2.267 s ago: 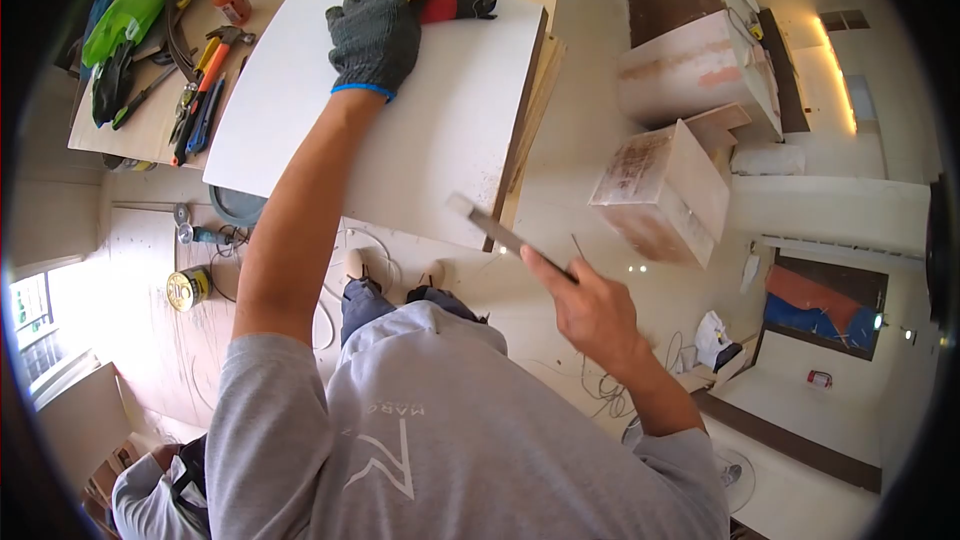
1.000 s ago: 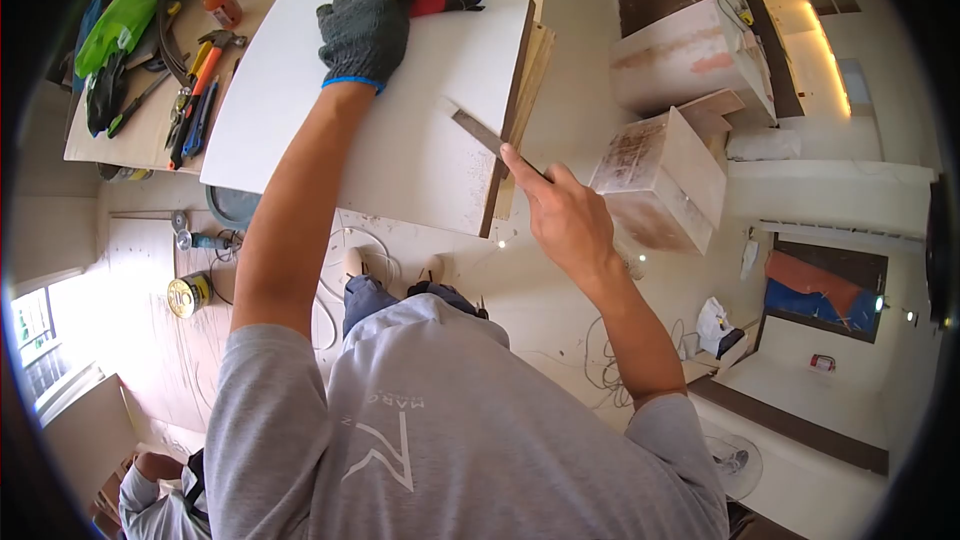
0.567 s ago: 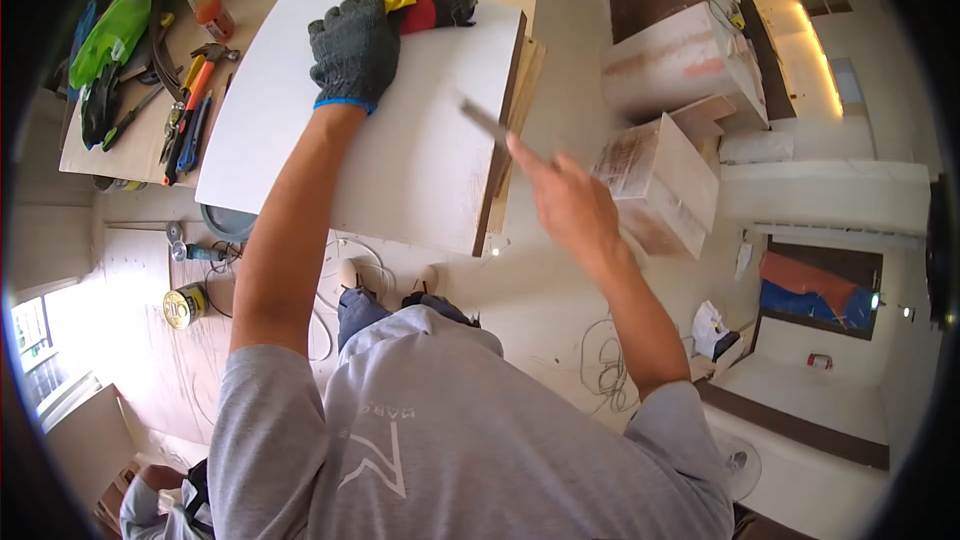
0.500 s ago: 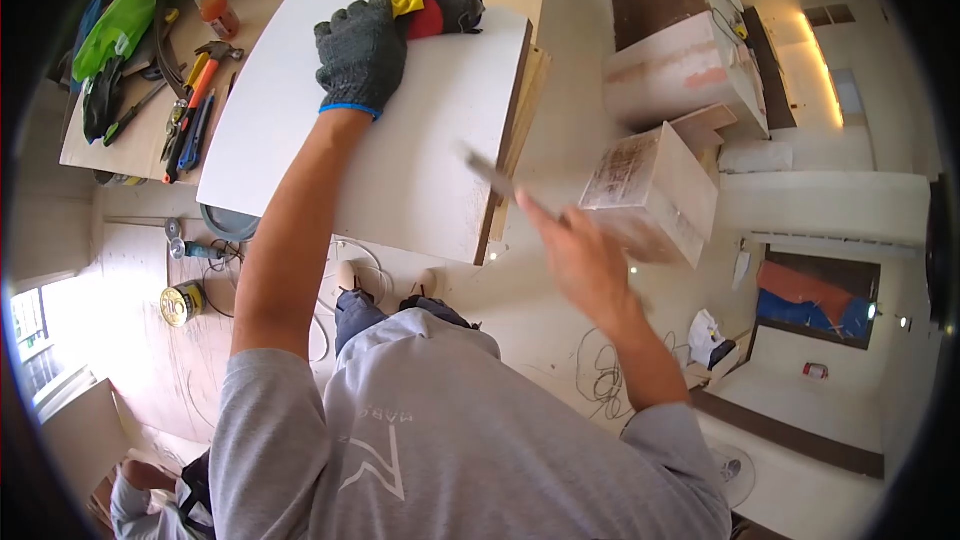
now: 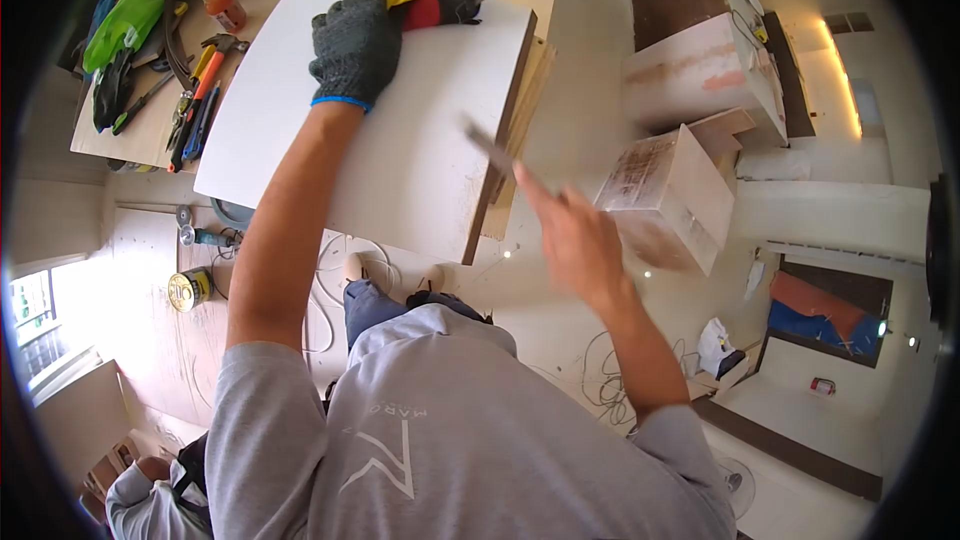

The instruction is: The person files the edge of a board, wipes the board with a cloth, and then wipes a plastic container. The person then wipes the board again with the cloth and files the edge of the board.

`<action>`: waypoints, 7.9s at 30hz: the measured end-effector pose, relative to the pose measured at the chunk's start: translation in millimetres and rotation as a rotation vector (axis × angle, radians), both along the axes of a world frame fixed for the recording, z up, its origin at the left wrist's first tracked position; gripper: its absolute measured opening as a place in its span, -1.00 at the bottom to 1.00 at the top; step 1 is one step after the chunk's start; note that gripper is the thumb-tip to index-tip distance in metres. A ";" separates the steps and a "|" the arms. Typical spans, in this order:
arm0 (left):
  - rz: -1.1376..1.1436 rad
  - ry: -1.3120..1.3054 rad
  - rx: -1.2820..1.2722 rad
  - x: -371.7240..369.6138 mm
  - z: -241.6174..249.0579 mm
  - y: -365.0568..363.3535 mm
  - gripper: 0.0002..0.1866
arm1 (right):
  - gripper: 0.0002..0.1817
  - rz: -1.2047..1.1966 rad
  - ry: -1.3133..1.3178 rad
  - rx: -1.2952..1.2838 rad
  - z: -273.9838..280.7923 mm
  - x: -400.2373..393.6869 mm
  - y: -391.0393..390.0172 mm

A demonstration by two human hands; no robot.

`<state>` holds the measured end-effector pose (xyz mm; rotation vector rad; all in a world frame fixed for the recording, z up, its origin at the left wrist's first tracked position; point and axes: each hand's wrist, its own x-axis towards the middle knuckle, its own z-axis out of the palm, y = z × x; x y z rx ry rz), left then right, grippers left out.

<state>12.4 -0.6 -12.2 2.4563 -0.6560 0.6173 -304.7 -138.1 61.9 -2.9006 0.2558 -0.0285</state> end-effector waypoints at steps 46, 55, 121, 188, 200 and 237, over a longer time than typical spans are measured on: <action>-0.005 -0.002 -0.019 6.2 -1.0 5.4 -0.61 | -0.31 0.080 -0.013 -0.013 14.1 -4.6 -9.7; -0.012 -0.003 -0.017 5.8 0.5 3.4 -0.62 | -0.35 0.066 0.016 0.012 19.9 -5.8 -10.3; -0.427 0.110 0.197 -150.4 28.9 129.7 -0.13 | -0.24 0.010 0.087 -0.056 15.3 -17.2 38.9; -0.543 0.200 0.278 -120.4 38.0 163.9 -0.09 | -0.44 -0.165 0.059 -0.151 11.2 124.9 -57.7; -0.602 0.158 0.294 -117.4 37.3 170.5 -0.18 | -0.48 -0.200 -0.066 -0.121 -5.6 127.3 -93.1; -0.328 0.151 -0.297 57.7 23.8 -63.2 -0.86 | -0.28 -0.189 -0.052 -0.042 -19.5 74.8 -44.8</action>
